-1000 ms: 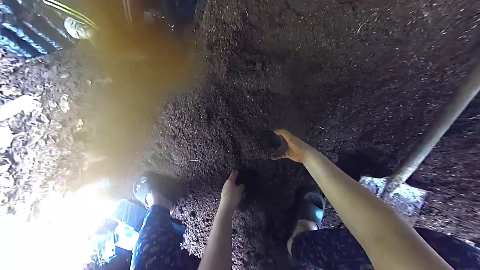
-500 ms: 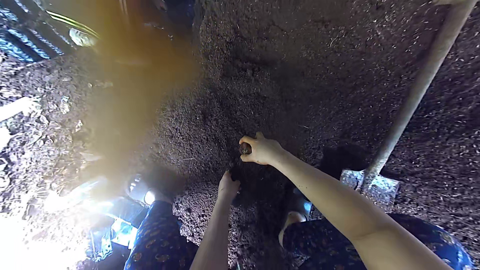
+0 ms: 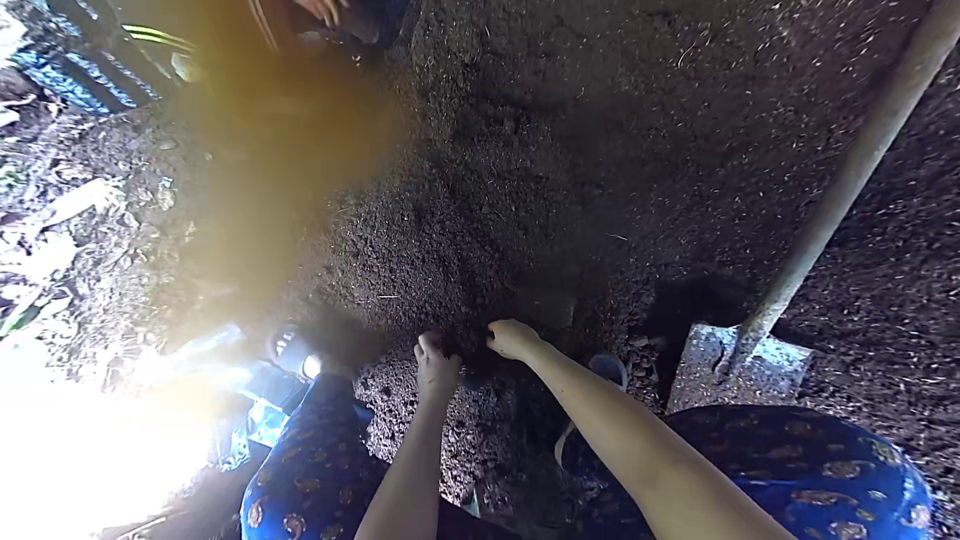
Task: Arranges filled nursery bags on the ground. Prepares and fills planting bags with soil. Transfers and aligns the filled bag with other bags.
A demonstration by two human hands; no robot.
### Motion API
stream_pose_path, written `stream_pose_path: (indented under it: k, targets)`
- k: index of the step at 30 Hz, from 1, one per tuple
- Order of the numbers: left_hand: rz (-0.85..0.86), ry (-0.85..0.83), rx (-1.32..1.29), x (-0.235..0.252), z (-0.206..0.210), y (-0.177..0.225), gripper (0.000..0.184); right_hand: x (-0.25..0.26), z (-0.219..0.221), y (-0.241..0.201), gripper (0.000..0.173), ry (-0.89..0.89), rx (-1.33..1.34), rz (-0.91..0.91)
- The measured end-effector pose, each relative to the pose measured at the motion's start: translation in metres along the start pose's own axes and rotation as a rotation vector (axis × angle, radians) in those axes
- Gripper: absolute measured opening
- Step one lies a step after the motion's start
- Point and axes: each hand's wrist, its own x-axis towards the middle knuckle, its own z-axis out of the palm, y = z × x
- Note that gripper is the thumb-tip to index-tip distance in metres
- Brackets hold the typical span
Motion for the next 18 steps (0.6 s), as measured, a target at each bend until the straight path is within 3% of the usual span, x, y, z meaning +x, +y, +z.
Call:
stream_pose_path:
  k: [2,6,11,14,18]
  targets:
    - [-0.118,-0.089,0.202,-0.008,-0.008,-0.004,0.064,-0.002,0.008,-0.002,0.042,0.03,-0.012,0.007]
    - [-0.073,-0.289,0.332,-0.02,-0.021,-0.005,0.051,-0.012,0.018,-0.008,0.039,0.101,-0.018,-0.05]
    - [0.003,-0.14,0.16,-0.054,-0.052,0.026,0.048,-0.061,-0.008,-0.017,0.038,0.267,0.082,-0.039]
    - [-0.001,-0.091,0.069,-0.057,-0.045,0.021,0.047,-0.067,0.008,-0.015,0.032,0.397,0.138,-0.036]
    - [-0.093,-0.191,0.131,-0.025,-0.012,-0.017,0.049,-0.027,0.044,-0.002,0.039,0.23,0.121,0.048]
